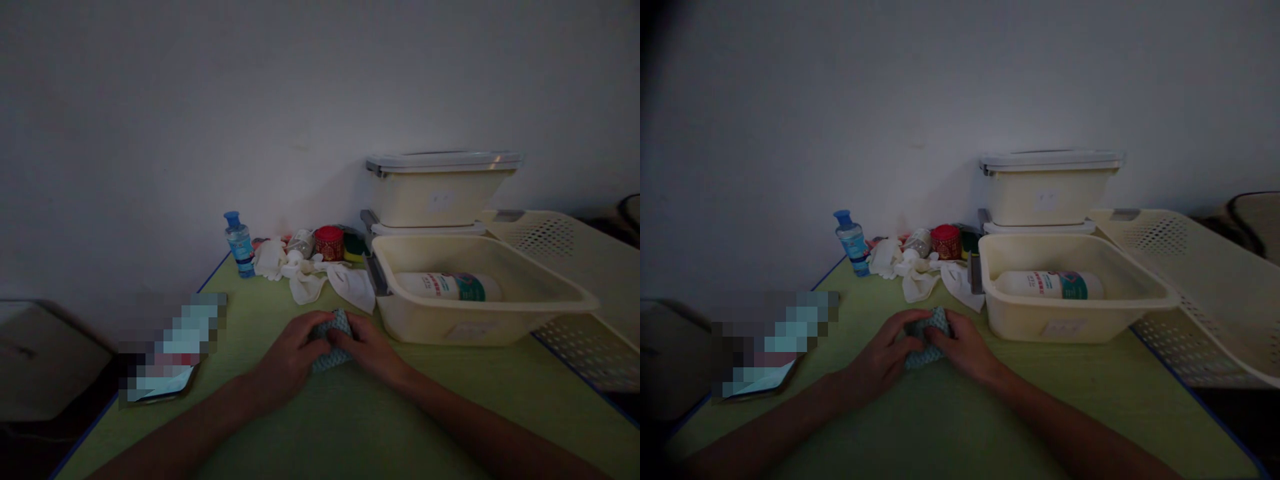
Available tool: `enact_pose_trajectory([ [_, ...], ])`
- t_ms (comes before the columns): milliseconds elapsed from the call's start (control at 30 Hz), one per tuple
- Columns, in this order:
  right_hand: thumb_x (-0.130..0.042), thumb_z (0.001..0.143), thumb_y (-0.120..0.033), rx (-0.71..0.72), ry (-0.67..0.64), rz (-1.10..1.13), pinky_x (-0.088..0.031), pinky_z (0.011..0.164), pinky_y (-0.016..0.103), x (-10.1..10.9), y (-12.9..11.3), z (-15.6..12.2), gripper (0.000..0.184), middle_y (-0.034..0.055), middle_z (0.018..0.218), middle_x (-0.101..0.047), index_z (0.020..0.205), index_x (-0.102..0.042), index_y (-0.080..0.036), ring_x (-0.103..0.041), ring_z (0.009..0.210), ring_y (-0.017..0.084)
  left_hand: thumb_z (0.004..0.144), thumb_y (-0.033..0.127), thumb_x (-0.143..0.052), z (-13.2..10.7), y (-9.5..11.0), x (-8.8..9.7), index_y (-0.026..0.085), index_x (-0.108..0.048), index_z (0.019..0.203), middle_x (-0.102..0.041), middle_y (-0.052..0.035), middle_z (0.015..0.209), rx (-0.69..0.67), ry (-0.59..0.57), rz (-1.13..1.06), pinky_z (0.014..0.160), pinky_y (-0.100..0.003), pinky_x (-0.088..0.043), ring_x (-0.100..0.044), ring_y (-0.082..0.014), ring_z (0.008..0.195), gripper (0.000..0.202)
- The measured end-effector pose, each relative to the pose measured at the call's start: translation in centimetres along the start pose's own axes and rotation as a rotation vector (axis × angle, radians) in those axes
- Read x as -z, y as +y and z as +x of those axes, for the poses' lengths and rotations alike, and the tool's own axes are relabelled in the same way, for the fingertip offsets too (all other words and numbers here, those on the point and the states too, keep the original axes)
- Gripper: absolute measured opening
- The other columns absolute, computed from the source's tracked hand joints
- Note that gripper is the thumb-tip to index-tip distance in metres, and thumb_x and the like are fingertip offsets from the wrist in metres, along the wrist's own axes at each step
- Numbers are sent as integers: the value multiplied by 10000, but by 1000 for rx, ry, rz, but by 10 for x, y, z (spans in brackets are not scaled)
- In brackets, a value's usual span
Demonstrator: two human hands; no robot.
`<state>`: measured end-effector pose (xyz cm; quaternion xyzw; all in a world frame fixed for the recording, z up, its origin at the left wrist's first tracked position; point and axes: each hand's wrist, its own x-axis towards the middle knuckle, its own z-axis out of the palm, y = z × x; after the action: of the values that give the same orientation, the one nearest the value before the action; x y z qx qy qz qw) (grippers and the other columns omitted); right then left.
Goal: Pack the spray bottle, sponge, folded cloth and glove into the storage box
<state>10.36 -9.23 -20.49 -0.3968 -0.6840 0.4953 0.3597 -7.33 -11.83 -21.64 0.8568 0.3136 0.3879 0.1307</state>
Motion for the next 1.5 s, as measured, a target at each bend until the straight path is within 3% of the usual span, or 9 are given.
enact_pose_trajectory([
  [167,-527,724,-313,-4,-8,5,-344,530,229,-2,0,1,150,-20,633,-468,684,-508,-170,-420,596,109,805,77,-421,4,9,10,174,-531,963,-336,-133,1373,-27,-145,59,1027,-391,-301,-319,-243,1268,216],
  [400,-540,723,-347,-40,4,-4,-358,540,235,-3,-2,1,182,-8,652,-493,707,-530,-166,-441,614,122,781,271,-581,4,5,7,175,-510,892,-320,-160,1392,-15,-167,77,1033,-416,-300,-316,-284,1278,163],
  [667,-562,711,-386,-46,-22,18,-363,538,227,-5,-1,1,226,-13,647,-496,684,-529,-164,-451,611,119,703,123,-589,10,11,3,188,-417,764,-416,-145,1280,171,-217,57,941,-371,-409,-436,-247,1175,193],
  [933,-572,696,-369,-79,-34,100,-391,580,243,-3,-2,1,209,-1,688,-537,742,-555,-166,-486,651,136,668,162,-639,10,9,-7,196,-423,744,-486,-134,1206,147,-157,158,935,-383,-430,-469,-254,1148,231],
  [1267,-612,659,-481,-40,-72,221,-399,635,274,0,2,0,348,6,730,-537,820,-573,-175,-490,688,151,667,168,-644,8,6,-13,184,-452,787,-469,-149,1207,40,-48,189,914,-372,-467,-485,-244,1129,227],
  [1400,-592,677,-538,21,-112,209,-397,624,265,-1,2,-1,399,1,727,-529,823,-557,-168,-482,672,140,652,122,-629,5,1,-12,185,-451,787,-471,-140,1196,34,-59,182,928,-364,-456,-474,-236,1136,232],
  [1500,-519,740,-558,51,-102,81,-390,581,250,-1,1,-3,401,-2,684,-514,771,-534,-158,-473,633,128,645,115,-624,4,-3,-11,185,-442,765,-466,-145,1200,52,-47,179,944,-371,-439,-457,-249,1157,229],
])
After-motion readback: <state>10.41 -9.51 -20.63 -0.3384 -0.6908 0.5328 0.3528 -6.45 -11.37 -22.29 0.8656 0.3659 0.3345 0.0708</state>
